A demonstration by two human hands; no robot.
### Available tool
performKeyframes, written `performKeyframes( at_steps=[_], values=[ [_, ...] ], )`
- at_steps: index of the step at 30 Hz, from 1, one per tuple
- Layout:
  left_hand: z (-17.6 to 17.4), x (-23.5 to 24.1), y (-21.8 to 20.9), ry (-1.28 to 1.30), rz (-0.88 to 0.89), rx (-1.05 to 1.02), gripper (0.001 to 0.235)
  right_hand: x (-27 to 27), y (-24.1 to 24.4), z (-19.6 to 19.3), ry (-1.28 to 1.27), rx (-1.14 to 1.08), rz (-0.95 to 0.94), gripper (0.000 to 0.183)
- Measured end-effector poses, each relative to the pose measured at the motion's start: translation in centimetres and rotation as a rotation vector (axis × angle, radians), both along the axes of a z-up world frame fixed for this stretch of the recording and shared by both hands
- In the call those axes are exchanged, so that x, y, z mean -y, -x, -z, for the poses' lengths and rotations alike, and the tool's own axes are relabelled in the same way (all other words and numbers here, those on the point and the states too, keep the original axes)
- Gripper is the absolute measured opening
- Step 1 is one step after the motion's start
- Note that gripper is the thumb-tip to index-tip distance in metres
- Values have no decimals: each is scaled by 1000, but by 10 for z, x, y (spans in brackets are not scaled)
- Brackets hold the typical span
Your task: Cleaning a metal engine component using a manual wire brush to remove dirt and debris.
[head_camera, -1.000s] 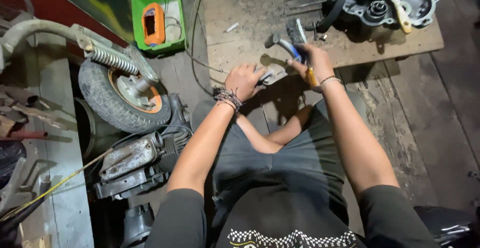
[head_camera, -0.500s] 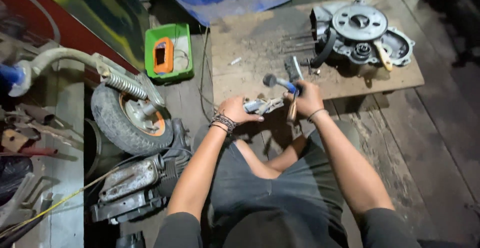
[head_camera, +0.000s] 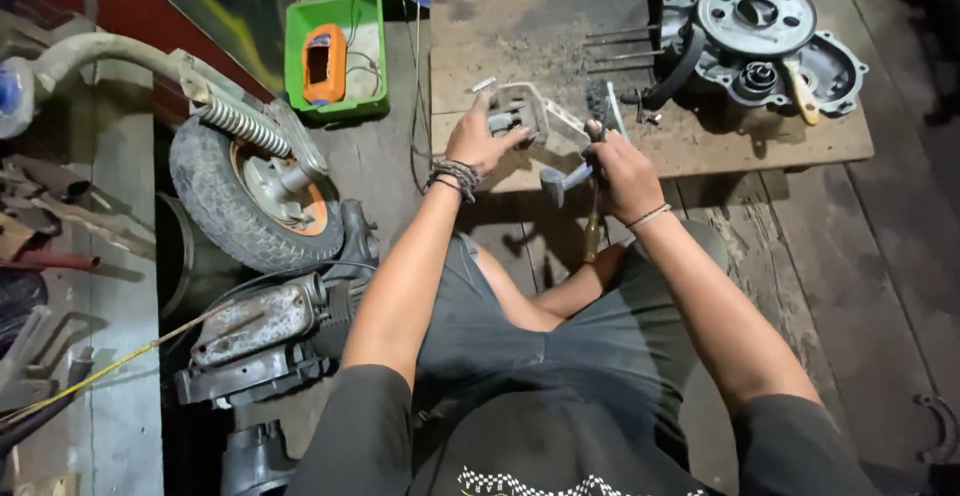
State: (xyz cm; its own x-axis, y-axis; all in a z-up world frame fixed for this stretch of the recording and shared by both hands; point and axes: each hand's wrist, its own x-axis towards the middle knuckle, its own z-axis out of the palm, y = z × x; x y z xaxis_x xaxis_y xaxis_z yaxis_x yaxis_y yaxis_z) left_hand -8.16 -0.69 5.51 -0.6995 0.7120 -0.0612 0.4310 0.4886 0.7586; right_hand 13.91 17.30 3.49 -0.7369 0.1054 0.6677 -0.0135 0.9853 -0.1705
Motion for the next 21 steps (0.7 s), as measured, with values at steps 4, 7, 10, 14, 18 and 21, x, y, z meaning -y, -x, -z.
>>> performKeyframes(
  at_steps=[4,7,10,14,18,21],
  values=[
    [41,-13,4,-49,18,-176,82,15,-2,-27,-72,-87,7,8],
    [65,-14,2,-141,28,-284,89,13,-4,-25,-272,-103,105,6],
    [56,-8,-8,-271,31,-327,78,11,-2,-21,-160,-113,87,11],
    [54,7,-22,-280,-28,-239,76,8,-7,-16,-180,-80,43,3],
    [68,19,-33,-262,-97,-160,77,13,-12,-10,-203,-28,26,7],
    [92,26,-27,-232,-118,-183,74,18,-11,3,-212,2,12,8]
  ],
)
